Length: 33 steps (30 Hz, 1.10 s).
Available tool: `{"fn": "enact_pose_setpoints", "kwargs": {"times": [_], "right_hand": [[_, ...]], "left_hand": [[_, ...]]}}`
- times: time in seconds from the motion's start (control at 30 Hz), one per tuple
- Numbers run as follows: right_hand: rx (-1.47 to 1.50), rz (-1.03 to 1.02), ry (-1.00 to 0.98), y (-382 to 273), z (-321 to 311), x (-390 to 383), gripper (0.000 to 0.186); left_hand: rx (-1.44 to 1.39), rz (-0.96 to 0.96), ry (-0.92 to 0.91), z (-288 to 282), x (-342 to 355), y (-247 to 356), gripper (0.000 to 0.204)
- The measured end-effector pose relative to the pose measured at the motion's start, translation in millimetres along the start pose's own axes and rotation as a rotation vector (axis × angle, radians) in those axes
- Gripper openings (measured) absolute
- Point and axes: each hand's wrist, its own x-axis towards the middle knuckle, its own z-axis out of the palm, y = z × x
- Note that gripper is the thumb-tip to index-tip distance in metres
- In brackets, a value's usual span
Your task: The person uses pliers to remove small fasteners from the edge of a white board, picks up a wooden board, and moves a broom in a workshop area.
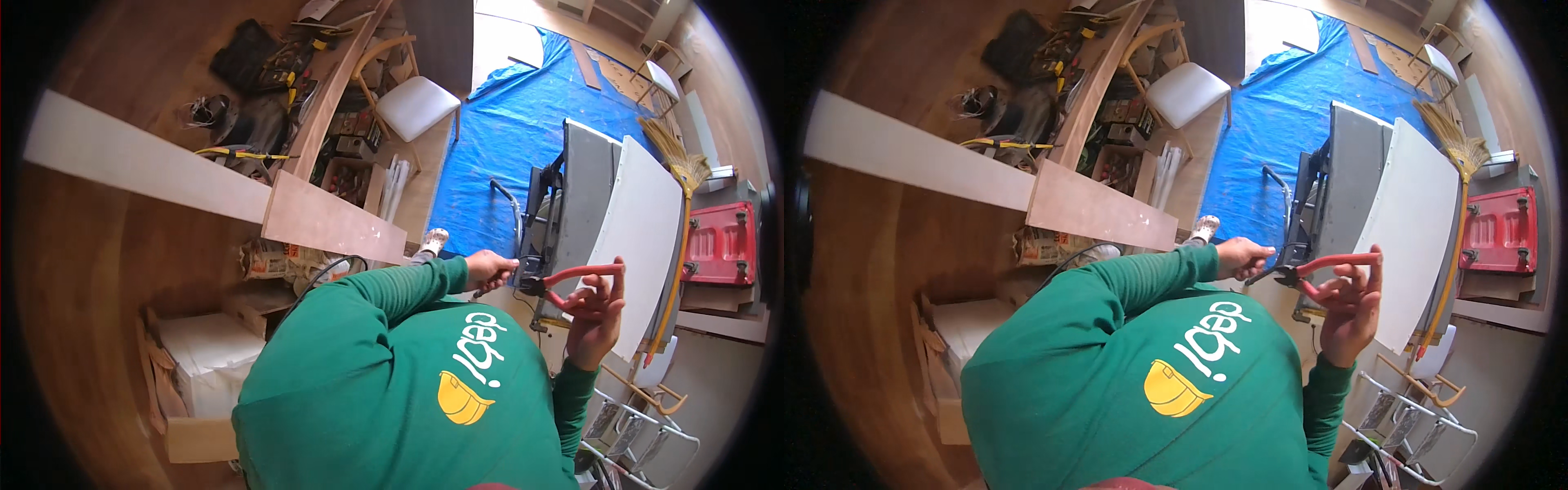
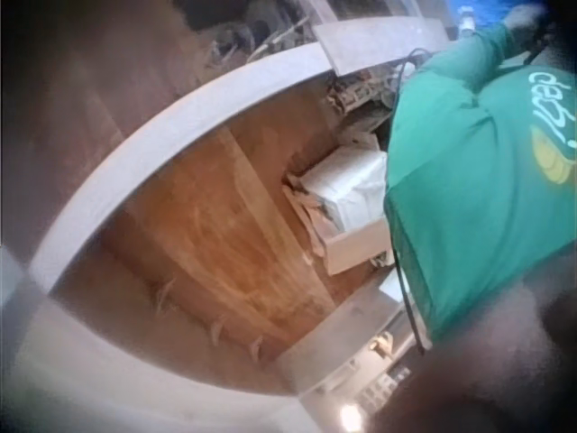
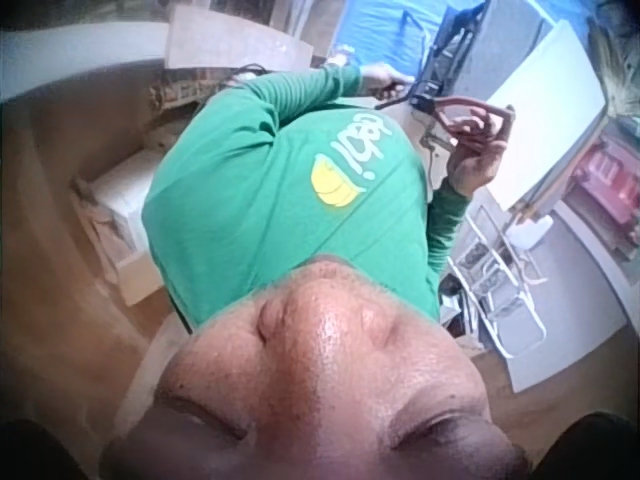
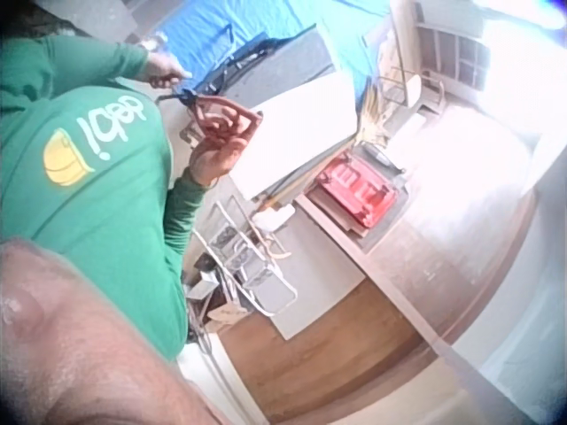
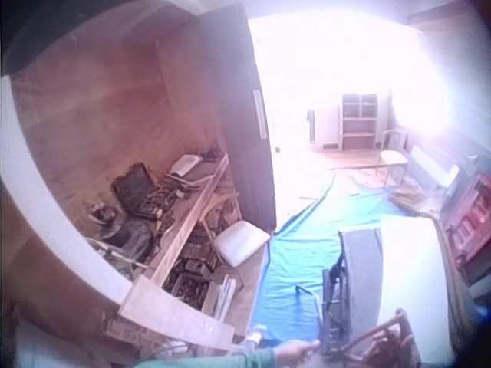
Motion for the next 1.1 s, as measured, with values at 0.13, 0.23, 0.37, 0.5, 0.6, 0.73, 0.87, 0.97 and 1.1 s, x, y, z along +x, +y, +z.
{"fn": "enact_pose_setpoints", "kwargs": {"times": [0.13, 0.23, 0.37, 0.5, 0.6, 0.73, 0.87, 0.97, 1.1], "right_hand": [[0.186, 0.046, 0.027, 24.9, 8.3, 58.0, 0.075], [0.332, 0.145, 0.201, 52.1, 35.6, 113.3, 0.065], [0.367, 0.201, 0.345, 100.9, 76.5, 191.9, 0.055], [0.392, 0.269, 0.468, 126.9, 88.2, 232.8, 0.057], [0.484, 0.263, 0.402, 148.7, 97.3, 258.3, 0.056], [0.493, 0.249, 0.322, 163.9, 114.6, 287.6, 0.054], [0.423, 0.23, 0.166, 180.1, 96.3, 293.8, 0.053], [0.247, 0.328, 0.404, 186.3, 82.7, 284.4, 0.051], [0.133, 0.427, 0.574, 225.3, 84.3, 276.9, 0.048]], "left_hand": [[0.022, 0.181, -0.055, -41.0, 2.4, 48.6, 0.043], [-0.3, 0.211, -0.313, -56.3, 2.2, 105.8, 0.056], [-0.394, 0.167, -0.321, -111.2, -12.4, 174.2, 0.063], [-0.416, 0.154, -0.329, -156.2, -15.7, 216.4, 0.058], [-0.417, 0.154, -0.32, -201.9, -19.6, 239.8, 0.057], [-0.464, 0.227, -0.244, -264.1, -29.7, 259.9, 0.052], [-0.263, 0.431, 0.065, -340.2, -39.2, 280.0, 0.043], [0.205, 0.808, 0.688, -447.9, -62.0, 317.3, 0.042], [0.465, 0.989, 1.633, -659.7, -187.9, 327.1, 0.025]]}}
